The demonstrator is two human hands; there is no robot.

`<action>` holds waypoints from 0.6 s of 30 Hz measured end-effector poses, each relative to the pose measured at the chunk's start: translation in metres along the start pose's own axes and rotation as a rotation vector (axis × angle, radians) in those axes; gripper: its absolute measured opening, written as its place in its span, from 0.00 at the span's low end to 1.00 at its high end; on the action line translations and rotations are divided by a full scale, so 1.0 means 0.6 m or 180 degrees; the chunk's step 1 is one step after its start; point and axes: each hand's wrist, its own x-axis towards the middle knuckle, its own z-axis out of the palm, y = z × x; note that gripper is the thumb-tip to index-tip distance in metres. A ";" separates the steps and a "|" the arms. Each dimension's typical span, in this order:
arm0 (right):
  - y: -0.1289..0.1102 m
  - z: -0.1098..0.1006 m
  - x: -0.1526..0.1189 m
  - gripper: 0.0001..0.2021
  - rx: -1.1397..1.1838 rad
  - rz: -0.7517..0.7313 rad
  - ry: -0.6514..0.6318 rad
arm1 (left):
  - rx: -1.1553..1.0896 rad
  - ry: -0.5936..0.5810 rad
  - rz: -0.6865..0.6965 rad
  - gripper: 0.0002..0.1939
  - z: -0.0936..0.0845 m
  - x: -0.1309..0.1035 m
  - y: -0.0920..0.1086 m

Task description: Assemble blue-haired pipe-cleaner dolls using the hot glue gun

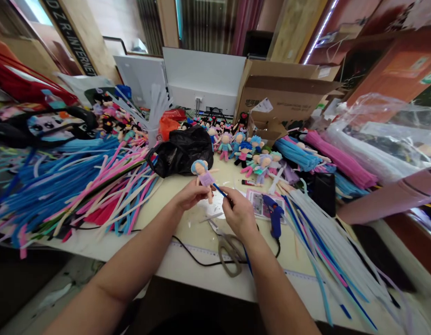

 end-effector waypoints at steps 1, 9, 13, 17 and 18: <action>0.001 0.002 0.002 0.16 -0.0050 -0.0094 0.0057 | -0.0001 -0.0018 0.0004 0.19 -0.001 0.001 -0.001; 0.014 0.021 -0.001 0.09 -0.0347 -0.0179 0.0417 | 0.0057 -0.0155 -0.0044 0.29 0.007 0.002 -0.002; 0.018 0.022 -0.004 0.08 -0.0431 -0.0120 0.0500 | 0.0009 -0.0003 -0.0070 0.19 0.008 0.004 -0.009; 0.020 0.022 -0.005 0.08 -0.0552 -0.0111 0.0559 | -0.0048 0.0024 -0.0080 0.14 0.009 0.006 -0.014; 0.020 0.023 -0.005 0.08 -0.0571 -0.0121 0.0566 | -0.0052 0.0016 -0.0080 0.14 0.010 0.006 -0.015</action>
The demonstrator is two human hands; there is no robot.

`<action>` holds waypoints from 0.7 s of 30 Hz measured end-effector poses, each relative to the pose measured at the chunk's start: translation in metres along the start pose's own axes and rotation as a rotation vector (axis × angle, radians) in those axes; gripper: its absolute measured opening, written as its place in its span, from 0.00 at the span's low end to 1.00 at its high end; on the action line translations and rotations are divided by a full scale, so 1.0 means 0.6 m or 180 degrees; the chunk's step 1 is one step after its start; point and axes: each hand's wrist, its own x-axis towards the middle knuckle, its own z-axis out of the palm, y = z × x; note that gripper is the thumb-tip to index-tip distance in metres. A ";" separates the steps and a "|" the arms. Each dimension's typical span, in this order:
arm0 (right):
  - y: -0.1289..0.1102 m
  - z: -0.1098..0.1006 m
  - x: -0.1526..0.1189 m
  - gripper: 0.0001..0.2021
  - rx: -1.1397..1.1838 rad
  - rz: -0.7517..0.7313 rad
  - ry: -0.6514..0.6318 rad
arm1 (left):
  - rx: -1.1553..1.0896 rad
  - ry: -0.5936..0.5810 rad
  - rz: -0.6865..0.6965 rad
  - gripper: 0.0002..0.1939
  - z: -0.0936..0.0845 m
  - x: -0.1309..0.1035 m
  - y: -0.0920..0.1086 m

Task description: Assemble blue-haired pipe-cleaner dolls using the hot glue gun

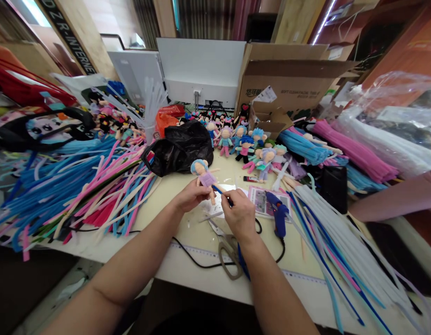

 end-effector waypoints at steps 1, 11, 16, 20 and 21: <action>0.000 0.001 0.000 0.08 -0.0016 -0.0010 -0.0001 | -0.0002 0.0008 0.0000 0.15 0.001 0.000 0.000; 0.002 0.008 -0.003 0.05 0.0059 0.0110 -0.0033 | -0.0057 -0.0027 -0.0054 0.17 0.011 -0.003 -0.004; -0.001 0.006 -0.004 0.04 0.0062 0.0222 -0.0035 | -0.0152 0.0003 -0.0006 0.24 0.011 -0.002 -0.008; -0.003 0.002 -0.003 0.05 0.0029 0.0110 -0.0006 | -0.0032 0.0052 0.0046 0.26 0.012 -0.002 -0.007; -0.002 0.001 -0.003 0.06 0.0041 0.0100 0.0003 | -0.0005 0.0025 0.0051 0.27 0.013 -0.002 -0.007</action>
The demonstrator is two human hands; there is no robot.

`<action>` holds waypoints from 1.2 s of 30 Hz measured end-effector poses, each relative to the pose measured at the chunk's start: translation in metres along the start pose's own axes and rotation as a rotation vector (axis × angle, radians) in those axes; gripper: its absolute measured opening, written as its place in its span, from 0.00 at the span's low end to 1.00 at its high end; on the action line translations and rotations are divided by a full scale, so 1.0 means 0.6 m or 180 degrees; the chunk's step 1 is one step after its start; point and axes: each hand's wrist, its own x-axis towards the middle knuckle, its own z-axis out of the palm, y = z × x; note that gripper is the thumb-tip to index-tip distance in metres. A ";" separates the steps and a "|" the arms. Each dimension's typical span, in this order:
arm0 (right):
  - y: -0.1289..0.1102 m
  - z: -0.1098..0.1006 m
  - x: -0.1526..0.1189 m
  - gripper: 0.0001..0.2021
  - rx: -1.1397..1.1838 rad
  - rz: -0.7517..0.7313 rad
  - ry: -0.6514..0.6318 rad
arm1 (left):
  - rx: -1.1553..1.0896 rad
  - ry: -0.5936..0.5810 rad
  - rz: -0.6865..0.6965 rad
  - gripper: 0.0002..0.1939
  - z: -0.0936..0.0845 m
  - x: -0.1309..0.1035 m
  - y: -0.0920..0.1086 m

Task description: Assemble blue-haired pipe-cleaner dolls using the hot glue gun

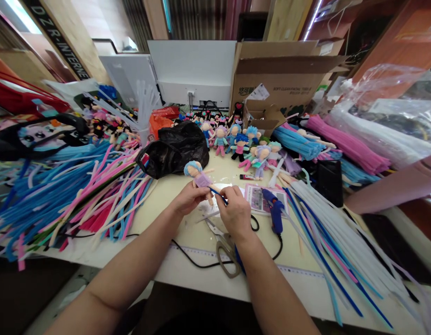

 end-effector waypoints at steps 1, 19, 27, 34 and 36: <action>0.001 0.000 0.000 0.06 0.0033 0.0005 0.0009 | 0.0012 -0.0038 0.0007 0.28 0.000 0.000 0.000; 0.027 0.003 0.003 0.07 0.0621 0.0378 -0.0245 | -0.0097 0.0396 0.0049 0.24 0.004 0.000 0.001; 0.038 0.013 0.003 0.06 0.0825 0.0609 -0.0265 | -0.0221 0.0254 -0.0087 0.19 0.000 0.001 -0.003; 0.040 0.013 0.004 0.06 0.0795 0.0711 -0.0336 | -0.0198 0.0161 -0.0076 0.16 -0.003 0.002 -0.005; 0.040 0.012 0.003 0.06 0.0743 0.0693 -0.0330 | -0.0178 0.0145 -0.0082 0.17 -0.003 0.002 -0.005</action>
